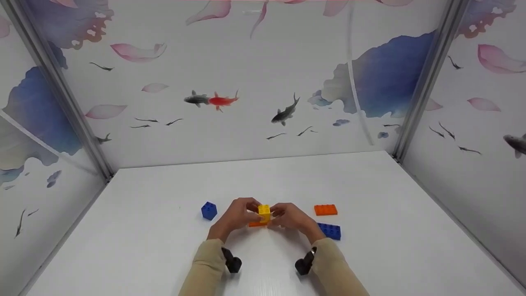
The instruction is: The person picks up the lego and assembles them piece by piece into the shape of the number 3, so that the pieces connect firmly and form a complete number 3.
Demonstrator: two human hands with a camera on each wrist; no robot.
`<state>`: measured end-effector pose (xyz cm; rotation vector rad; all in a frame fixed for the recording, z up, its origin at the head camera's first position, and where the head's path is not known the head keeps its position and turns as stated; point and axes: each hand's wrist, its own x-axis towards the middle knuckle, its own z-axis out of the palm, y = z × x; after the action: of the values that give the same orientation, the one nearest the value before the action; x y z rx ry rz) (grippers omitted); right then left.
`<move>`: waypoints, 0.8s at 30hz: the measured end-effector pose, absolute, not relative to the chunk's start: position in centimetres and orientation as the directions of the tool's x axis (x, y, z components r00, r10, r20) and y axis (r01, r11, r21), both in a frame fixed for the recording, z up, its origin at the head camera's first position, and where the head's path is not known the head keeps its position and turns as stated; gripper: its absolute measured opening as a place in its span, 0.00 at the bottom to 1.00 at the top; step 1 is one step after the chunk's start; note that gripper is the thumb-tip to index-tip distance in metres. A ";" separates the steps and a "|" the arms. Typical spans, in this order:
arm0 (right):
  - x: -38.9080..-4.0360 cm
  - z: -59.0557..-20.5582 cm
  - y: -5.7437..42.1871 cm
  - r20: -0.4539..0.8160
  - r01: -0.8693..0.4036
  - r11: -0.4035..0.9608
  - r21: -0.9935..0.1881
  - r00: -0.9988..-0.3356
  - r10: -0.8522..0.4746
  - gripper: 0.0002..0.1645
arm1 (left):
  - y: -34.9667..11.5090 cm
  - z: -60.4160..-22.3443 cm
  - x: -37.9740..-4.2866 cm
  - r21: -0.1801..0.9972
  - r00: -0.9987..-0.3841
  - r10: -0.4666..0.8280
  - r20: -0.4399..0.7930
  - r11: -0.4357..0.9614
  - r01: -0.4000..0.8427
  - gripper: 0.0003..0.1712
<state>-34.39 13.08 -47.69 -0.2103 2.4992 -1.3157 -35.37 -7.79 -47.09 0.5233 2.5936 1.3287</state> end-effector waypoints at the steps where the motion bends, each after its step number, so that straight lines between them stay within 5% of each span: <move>1: -34.4 -47.7 13.1 -0.204 0.019 0.564 -0.826 -0.942 -0.268 0.27 | -7.8 -47.1 -35.4 0.812 -0.922 0.387 -0.002 0.539 0.224 0.14; 24: -34.2 -47.6 12.8 -0.170 -0.012 0.586 -0.811 -0.952 -0.255 0.25 | -7.6 -47.4 -35.1 0.805 -0.931 0.365 -0.003 0.553 0.214 0.13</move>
<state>-34.24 12.76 -47.62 -0.2197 2.5488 -1.3001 -35.15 -7.62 -47.43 0.4925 2.6156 1.3206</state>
